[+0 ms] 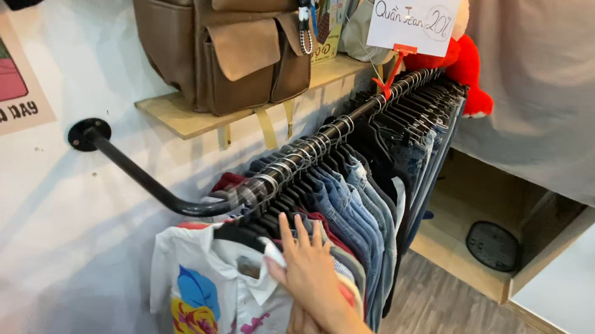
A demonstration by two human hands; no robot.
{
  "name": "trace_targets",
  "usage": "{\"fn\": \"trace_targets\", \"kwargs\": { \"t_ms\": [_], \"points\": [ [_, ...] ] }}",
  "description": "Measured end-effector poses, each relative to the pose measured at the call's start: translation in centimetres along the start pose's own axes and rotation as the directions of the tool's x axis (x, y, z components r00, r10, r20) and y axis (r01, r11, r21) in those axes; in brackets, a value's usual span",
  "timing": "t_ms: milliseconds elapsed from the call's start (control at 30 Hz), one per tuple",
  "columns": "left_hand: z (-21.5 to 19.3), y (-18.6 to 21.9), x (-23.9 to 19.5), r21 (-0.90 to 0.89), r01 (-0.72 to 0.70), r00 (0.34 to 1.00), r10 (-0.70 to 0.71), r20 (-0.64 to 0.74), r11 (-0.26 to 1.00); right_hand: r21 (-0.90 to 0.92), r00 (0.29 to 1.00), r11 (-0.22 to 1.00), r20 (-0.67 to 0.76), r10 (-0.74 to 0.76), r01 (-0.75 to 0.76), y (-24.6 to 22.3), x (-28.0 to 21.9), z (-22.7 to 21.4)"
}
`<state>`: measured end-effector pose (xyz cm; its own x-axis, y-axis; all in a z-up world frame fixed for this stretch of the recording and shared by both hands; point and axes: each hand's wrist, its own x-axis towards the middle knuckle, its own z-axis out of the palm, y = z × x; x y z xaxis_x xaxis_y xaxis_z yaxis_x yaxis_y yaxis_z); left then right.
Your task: The person buttons up several shirts hanging on a clothing rack in a store. They start with a white shirt featuring a colorful graphic, then proceed to button a pink shirt, a beige shirt, a striped shirt, and finally a denim shirt.
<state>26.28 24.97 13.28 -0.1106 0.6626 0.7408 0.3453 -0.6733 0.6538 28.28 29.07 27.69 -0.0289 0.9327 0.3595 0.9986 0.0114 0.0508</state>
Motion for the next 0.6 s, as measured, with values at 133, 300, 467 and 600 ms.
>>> {"fn": "trace_targets", "kwargs": {
  "t_ms": [133, 300, 467, 600],
  "points": [
    [4.8, -2.0, -0.3, -0.029, 0.022, 0.992, -0.018, 0.125, 0.999, 0.123, 0.999, 0.992, -0.043, 0.009, -0.004, 4.4, 1.6, 1.8],
    [5.4, -0.9, 2.3, -0.082, 0.059, 0.932, -0.025, 0.361, 0.995, 0.09, 0.988, 0.993, -0.135, -0.069, 0.082, 7.8, 3.2, 2.6],
    [-1.2, 0.2, 4.9, -0.151, 0.037, 0.895, 0.035, 0.444, 0.988, 0.034, 0.969, 0.993, -0.225, -0.103, 0.114, 7.6, 2.4, 3.3],
    [-7.3, -1.8, 6.1, -0.089, -0.127, 0.99, 0.132, 0.057, 0.988, -0.027, 0.897, 0.99, -0.42, -0.135, 0.136, 6.5, 1.6, 4.3]
  ]
}}
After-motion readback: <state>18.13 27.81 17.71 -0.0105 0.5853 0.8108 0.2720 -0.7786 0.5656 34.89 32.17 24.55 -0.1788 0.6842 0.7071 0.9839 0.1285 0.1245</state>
